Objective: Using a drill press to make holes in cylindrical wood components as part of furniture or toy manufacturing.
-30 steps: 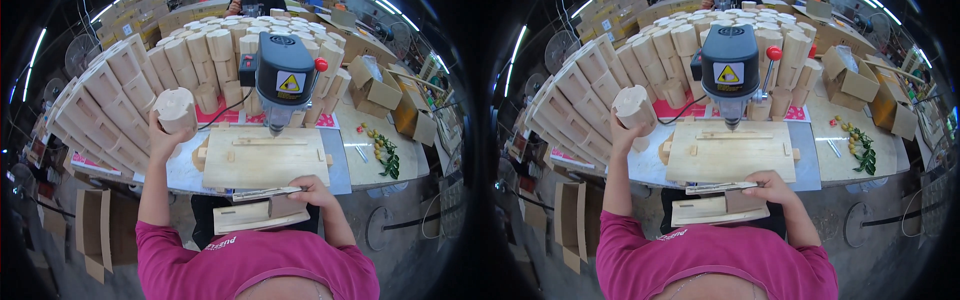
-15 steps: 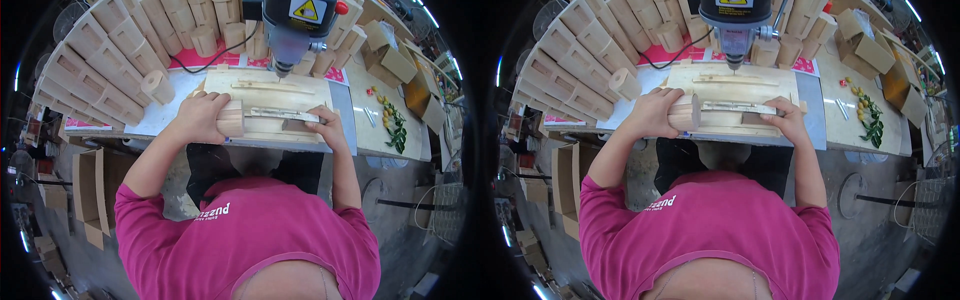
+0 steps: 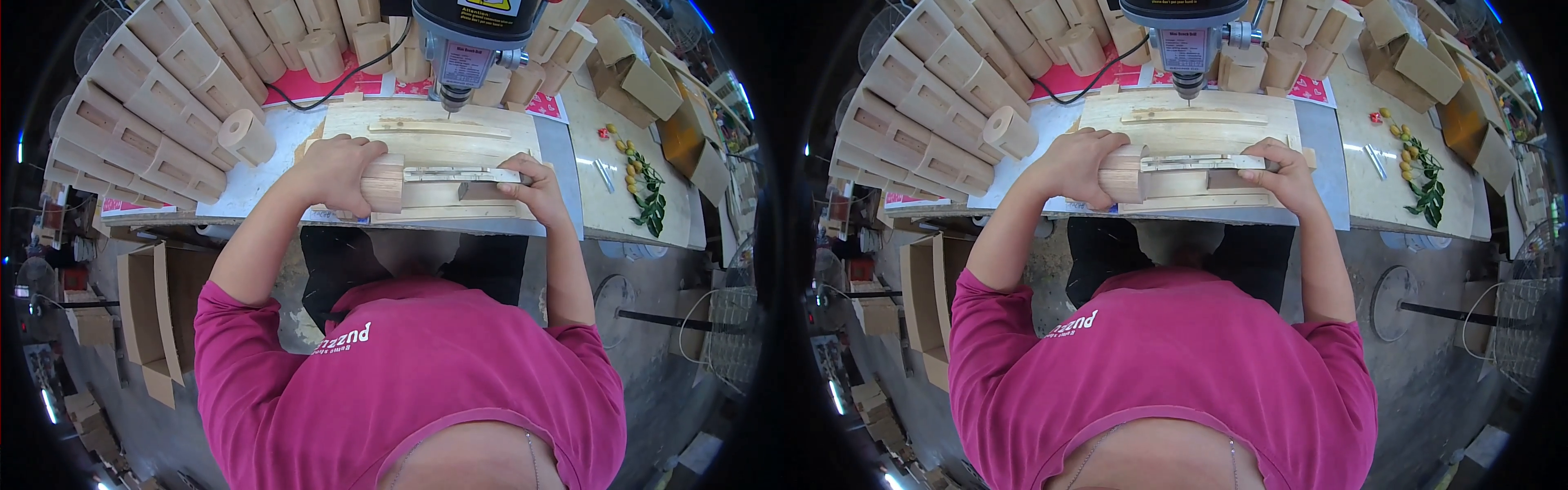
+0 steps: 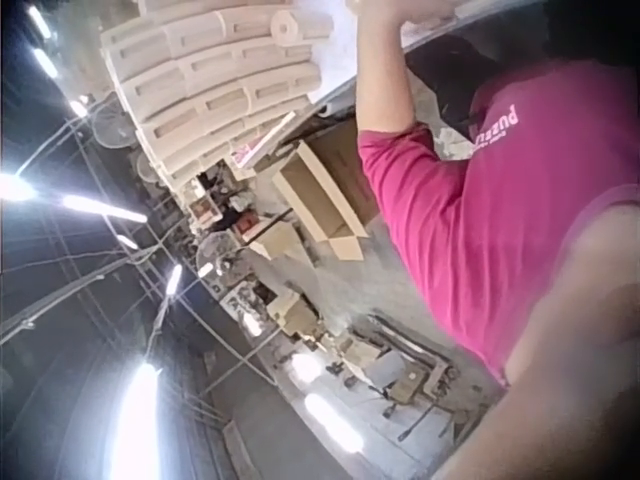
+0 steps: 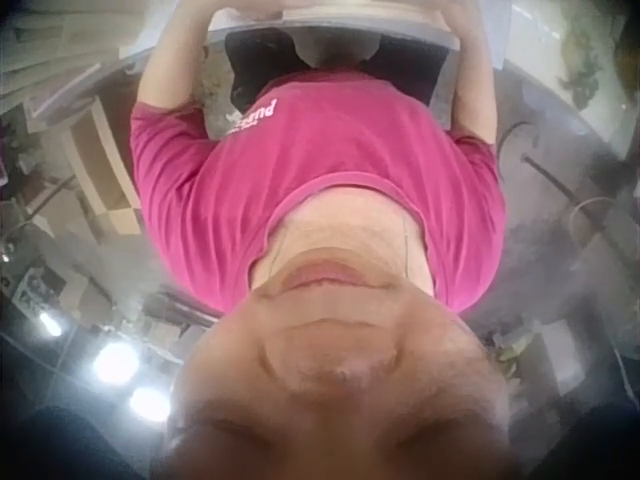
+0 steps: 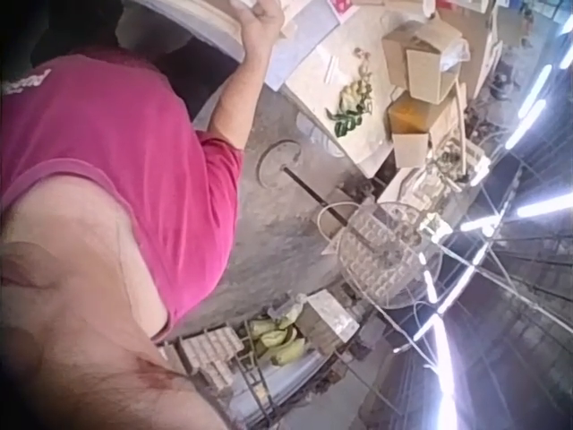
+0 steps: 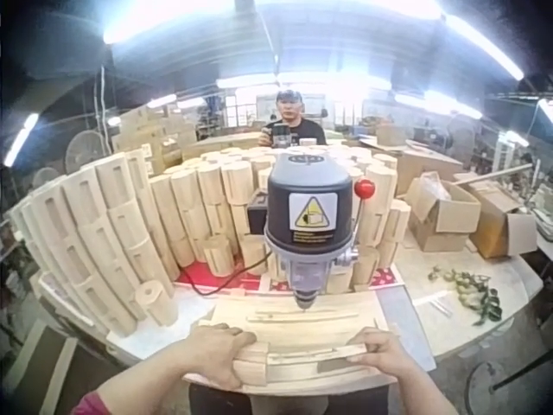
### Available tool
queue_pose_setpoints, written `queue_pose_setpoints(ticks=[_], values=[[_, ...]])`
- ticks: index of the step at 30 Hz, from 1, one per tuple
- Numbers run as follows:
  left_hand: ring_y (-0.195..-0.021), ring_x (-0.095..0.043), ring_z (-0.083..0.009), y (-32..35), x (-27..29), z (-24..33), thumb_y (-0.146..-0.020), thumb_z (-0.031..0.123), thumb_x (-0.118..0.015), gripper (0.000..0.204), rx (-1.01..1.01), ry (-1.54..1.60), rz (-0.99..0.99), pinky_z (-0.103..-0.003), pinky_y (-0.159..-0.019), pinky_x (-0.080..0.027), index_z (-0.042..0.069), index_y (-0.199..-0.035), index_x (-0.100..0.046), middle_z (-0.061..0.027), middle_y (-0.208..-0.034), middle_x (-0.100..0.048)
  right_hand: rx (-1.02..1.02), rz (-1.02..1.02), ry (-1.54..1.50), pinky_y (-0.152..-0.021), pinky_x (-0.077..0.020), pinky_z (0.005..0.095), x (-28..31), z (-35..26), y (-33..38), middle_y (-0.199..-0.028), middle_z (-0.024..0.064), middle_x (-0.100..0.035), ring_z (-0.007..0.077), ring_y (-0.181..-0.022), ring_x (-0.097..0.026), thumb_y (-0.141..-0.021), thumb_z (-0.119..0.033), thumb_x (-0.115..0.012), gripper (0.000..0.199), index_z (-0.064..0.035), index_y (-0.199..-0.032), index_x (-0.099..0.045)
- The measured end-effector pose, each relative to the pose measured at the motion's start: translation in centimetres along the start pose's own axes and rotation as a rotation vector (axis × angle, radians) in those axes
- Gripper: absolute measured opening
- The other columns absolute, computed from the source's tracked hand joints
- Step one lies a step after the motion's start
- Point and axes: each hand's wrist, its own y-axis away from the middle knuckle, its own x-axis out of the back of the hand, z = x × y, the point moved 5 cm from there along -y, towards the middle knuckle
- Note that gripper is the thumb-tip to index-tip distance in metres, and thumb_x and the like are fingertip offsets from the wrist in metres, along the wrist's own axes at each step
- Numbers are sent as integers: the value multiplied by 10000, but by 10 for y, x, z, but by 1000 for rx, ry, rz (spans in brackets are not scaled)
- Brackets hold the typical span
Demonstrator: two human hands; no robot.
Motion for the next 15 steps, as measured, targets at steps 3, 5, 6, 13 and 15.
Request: queue_pose_setpoints(ticks=[3, 5, 6, 13, 15], values=[[-929, -563, -310, -2, 1, 2, -445, 303, -702, 720, -32, 6, -37, -386, -759, -490, 70, -1101, -517, -113, -954, -603, -14, -21, 1, -803, -406, 255, 1, 1, -2, -865, 31, -593, 135, -862, -531, -680, -34, -733, 243, -8, -908, -657], [-930, -563, -311, -2, -1, 6, -447, 302, -701, 720, -25, -51, -107, -388, -761, -488, 65, -1102, -523, -120, -951, -604, -15, -23, -25, -801, -406, 255, 1, 2, -4, -862, 30, -592, 134, -860, -530, -681, -34, -732, 244, -8, -911, -657], [-930, -563, -311, -2, -1, 8, -447, 302, -701, 720, -26, -49, -107, -388, -761, -488, 65, -1102, -523, -120, -951, -604, -15, -25, -53, -800, -405, 254, 1, 3, -5, -859, 28, -590, 134, -859, -530, -682, -34, -731, 244, -9, -913, -657], [-1036, -525, -305, -7, -14, 12, -494, 295, -731, 763, -63, 182, 126, -370, -831, -460, 68, -1176, -474, -141, -1109, -547, -10, 4, 14, -795, -404, 250, -3, 1, -2, -856, 27, -589, 131, -857, -530, -683, -36, -731, 232, -10, -899, -653], [-1072, -509, -290, -6, -14, 19, -512, 278, -755, 773, -154, 293, 292, -371, -841, -458, 64, -1193, -457, -134, -1159, -522, 29, 37, 40, -804, -403, 252, -5, -1, -1, -856, 28, -588, 131, -853, -531, -671, -51, -744, 278, -14, -925, -637]])
